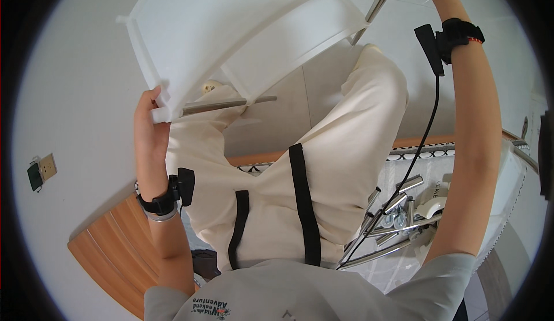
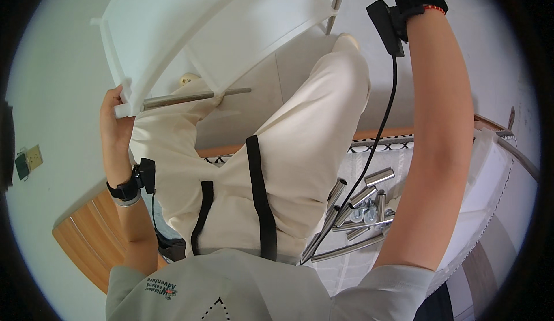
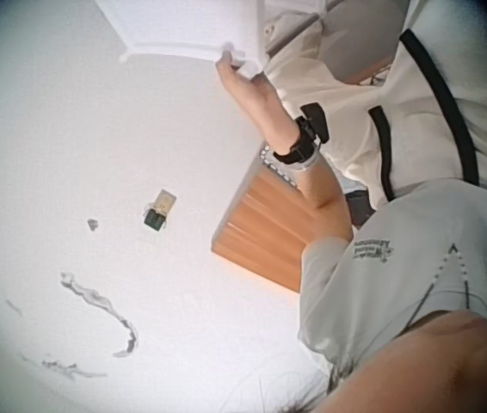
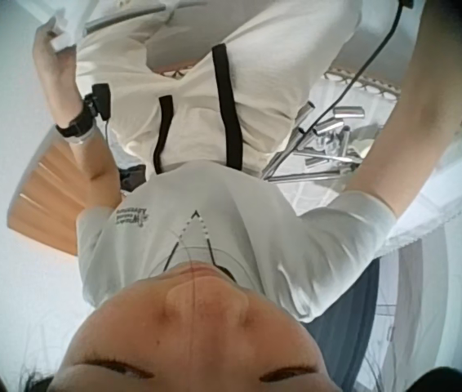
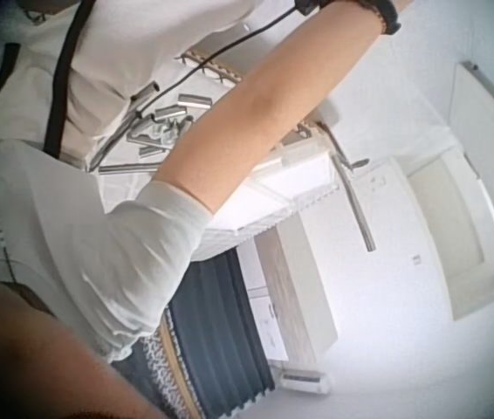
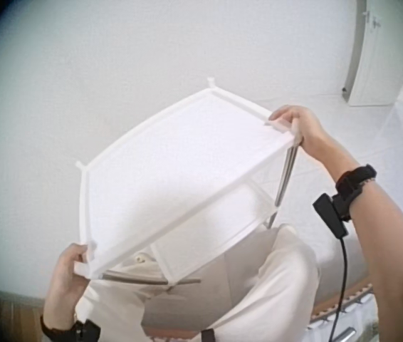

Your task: The person is assembling a small white plastic cart by attaching metal support bars to the shelves.

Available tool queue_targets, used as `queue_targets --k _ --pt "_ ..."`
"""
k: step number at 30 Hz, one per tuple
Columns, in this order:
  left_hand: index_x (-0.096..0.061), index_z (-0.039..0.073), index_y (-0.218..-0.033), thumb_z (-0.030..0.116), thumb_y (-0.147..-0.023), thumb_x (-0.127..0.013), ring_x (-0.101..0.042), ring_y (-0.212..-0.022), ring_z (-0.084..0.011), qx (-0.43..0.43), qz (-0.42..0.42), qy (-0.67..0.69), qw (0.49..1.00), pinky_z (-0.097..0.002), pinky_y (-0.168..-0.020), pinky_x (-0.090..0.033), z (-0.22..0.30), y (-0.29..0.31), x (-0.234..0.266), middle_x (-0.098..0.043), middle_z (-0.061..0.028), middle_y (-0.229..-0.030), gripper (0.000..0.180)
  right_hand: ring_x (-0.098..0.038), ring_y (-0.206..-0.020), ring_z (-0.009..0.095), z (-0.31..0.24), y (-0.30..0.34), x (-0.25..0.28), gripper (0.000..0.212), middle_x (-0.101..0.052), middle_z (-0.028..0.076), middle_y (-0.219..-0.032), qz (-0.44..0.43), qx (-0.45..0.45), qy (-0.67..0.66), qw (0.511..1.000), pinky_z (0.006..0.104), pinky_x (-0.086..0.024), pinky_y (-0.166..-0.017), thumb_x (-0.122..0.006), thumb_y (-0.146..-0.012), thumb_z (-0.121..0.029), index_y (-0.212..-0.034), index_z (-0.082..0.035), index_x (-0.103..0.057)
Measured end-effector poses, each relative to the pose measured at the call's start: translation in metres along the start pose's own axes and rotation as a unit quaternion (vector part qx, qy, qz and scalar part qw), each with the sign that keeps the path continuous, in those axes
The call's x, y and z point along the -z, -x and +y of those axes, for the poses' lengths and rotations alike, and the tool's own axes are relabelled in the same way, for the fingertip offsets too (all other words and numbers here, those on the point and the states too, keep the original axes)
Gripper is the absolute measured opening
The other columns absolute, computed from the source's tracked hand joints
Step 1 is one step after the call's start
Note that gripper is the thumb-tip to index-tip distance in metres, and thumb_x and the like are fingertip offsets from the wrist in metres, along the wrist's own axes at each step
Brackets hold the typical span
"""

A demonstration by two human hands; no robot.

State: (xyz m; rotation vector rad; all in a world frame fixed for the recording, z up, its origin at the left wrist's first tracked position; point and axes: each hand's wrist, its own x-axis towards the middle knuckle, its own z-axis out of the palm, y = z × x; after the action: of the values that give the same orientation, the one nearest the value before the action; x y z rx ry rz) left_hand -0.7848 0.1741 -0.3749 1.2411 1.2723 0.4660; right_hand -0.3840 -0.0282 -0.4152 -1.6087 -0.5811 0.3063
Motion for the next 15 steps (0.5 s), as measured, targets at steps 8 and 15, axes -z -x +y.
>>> queue_targets --k 8,15 --pt "-0.053 0.0 -0.094 0.025 -0.078 -0.057 -0.047 -0.091 -0.0184 -0.012 0.015 -0.009 1.0 -0.033 -0.082 -0.039 0.001 0.011 -0.01 -0.05 -0.0075 -0.092 0.03 -0.055 -0.072 0.021 0.013 -0.014 0.012 0.028 -0.057 0.014 -0.08 -0.019 -0.006 -0.018 1.0 0.0284 -0.045 -0.064 -0.05 -0.066 -0.013 -0.088 0.004 -0.059" --pt "-0.051 0.003 -0.087 0.02 -0.081 -0.053 -0.047 -0.094 -0.017 -0.077 0.008 0.175 0.981 -0.0319 -0.084 -0.038 -0.013 0.025 -0.017 -0.05 -0.0059 -0.094 0.019 -0.055 -0.07 0.02 0.0 -0.009 0.007 0.027 -0.057 0.014 -0.079 -0.003 -0.011 0.021 1.0 0.0295 -0.046 -0.063 -0.045 -0.07 -0.009 -0.09 0.004 -0.058"
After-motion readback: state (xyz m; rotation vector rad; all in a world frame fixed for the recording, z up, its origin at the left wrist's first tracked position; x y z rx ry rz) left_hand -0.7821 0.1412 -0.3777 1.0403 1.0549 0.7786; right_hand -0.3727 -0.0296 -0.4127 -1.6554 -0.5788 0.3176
